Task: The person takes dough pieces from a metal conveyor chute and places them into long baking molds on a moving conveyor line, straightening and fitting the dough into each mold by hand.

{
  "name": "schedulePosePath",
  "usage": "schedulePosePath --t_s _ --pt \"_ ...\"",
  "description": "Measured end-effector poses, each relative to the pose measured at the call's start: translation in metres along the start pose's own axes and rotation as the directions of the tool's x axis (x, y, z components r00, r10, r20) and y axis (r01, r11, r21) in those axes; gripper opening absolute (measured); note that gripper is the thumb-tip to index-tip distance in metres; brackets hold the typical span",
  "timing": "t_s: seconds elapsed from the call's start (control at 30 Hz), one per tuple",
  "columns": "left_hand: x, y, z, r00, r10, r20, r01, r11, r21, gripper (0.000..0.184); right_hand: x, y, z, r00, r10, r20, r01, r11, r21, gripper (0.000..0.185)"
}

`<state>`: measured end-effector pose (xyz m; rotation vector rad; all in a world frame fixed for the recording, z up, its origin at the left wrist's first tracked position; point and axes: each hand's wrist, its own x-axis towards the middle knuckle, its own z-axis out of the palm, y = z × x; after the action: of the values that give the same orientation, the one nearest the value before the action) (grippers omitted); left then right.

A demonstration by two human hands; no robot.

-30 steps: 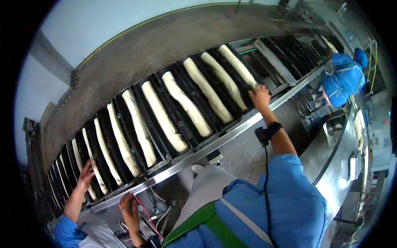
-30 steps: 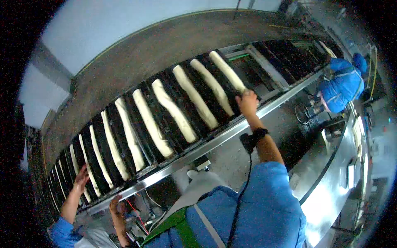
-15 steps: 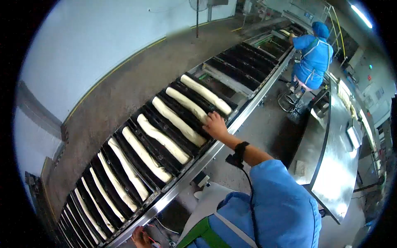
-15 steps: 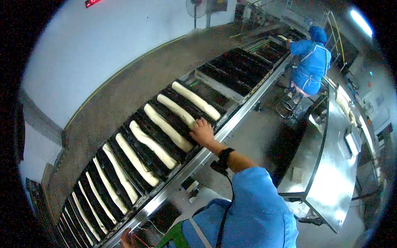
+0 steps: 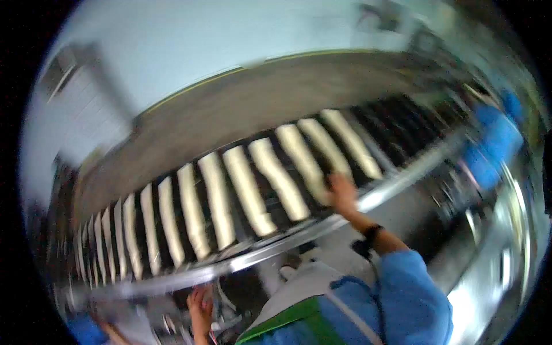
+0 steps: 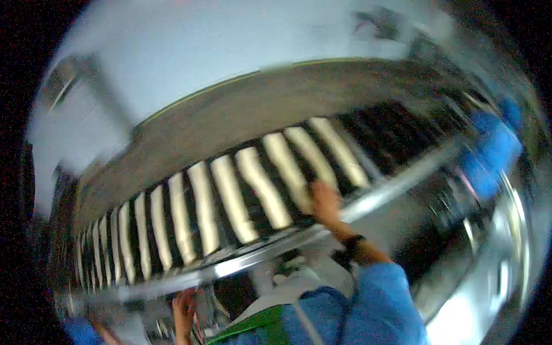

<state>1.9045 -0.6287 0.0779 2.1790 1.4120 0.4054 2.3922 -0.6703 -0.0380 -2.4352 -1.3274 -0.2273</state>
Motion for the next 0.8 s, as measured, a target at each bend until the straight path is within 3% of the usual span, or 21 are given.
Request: schedulePosePath --t_s 0.03,0.07,0.1,0.13,0.17,0.2,0.23,0.27,0.37,0.43,0.5,0.53,0.63,0.8 --pt "-0.014 -0.010 0.000 0.996 0.069 -0.051 -0.068 0.997 0.035 0.032 0.010 -0.015 -0.005 0.947 0.094 0.307 -0.188 0.937 0.294 0.047" --pt "-0.028 -0.011 -0.003 0.993 0.084 -0.081 -0.081 0.996 0.035 0.033 0.011 -0.034 -0.004 0.957 -0.023 0.290 -0.084 0.932 0.351 0.047" --pt "-0.051 -0.018 0.000 0.996 -0.005 -0.087 0.008 1.000 0.027 0.033 0.006 -0.066 0.000 0.959 -0.192 0.210 0.092 0.908 0.409 0.046" --pt "-0.056 -0.015 -0.007 0.964 0.212 -0.161 -0.187 0.970 0.156 0.030 0.000 -0.089 0.003 0.934 -0.319 0.163 0.217 0.865 0.452 0.046" --pt "-0.072 -0.018 -0.002 0.977 0.134 -0.167 -0.126 0.990 0.056 0.027 -0.004 -0.114 0.007 0.888 -0.438 0.142 0.322 0.811 0.490 0.046" --pt "-0.084 -0.027 0.003 0.988 0.102 -0.117 -0.093 0.993 0.079 0.031 -0.012 -0.143 0.011 0.829 -0.543 0.133 0.409 0.751 0.518 0.046" --pt "-0.093 -0.019 0.002 0.970 0.179 -0.165 -0.149 0.973 0.177 0.029 -0.022 -0.161 0.012 0.771 -0.622 0.132 0.477 0.703 0.528 0.045" --pt "-0.102 -0.015 -0.002 0.981 0.115 -0.156 -0.090 0.983 0.158 0.029 -0.034 -0.187 0.014 0.708 -0.695 0.127 0.539 0.648 0.538 0.045" --pt "-0.129 -0.029 0.002 0.978 -0.025 -0.208 0.056 0.988 0.144 0.029 -0.056 -0.245 0.023 0.532 -0.839 0.112 0.673 0.500 0.546 0.044" --pt "-0.155 -0.034 0.001 0.968 -0.080 -0.239 0.122 0.978 0.170 0.029 -0.074 -0.265 0.027 0.460 -0.881 0.110 0.728 0.445 0.521 0.044" --pt "-0.194 -0.036 -0.004 0.931 -0.238 -0.276 0.280 0.952 0.124 0.023 -0.094 -0.285 0.034 0.399 -0.911 0.102 0.785 0.397 0.475 0.044" --pt "-0.215 -0.049 0.002 0.915 -0.232 -0.330 0.287 0.949 0.129 0.023 -0.104 -0.295 0.034 0.374 -0.921 0.104 0.806 0.379 0.455 0.043" --pt "-0.272 -0.070 0.004 0.860 -0.371 -0.351 0.421 0.904 0.076 0.025 -0.127 -0.316 0.038 0.333 -0.937 0.101 0.869 0.347 0.352 0.043" --pt "-0.357 -0.082 -0.002 0.741 -0.461 -0.488 0.557 0.828 0.063 0.030 -0.147 -0.325 0.049 0.347 -0.934 0.088 0.921 0.357 0.156 0.042"
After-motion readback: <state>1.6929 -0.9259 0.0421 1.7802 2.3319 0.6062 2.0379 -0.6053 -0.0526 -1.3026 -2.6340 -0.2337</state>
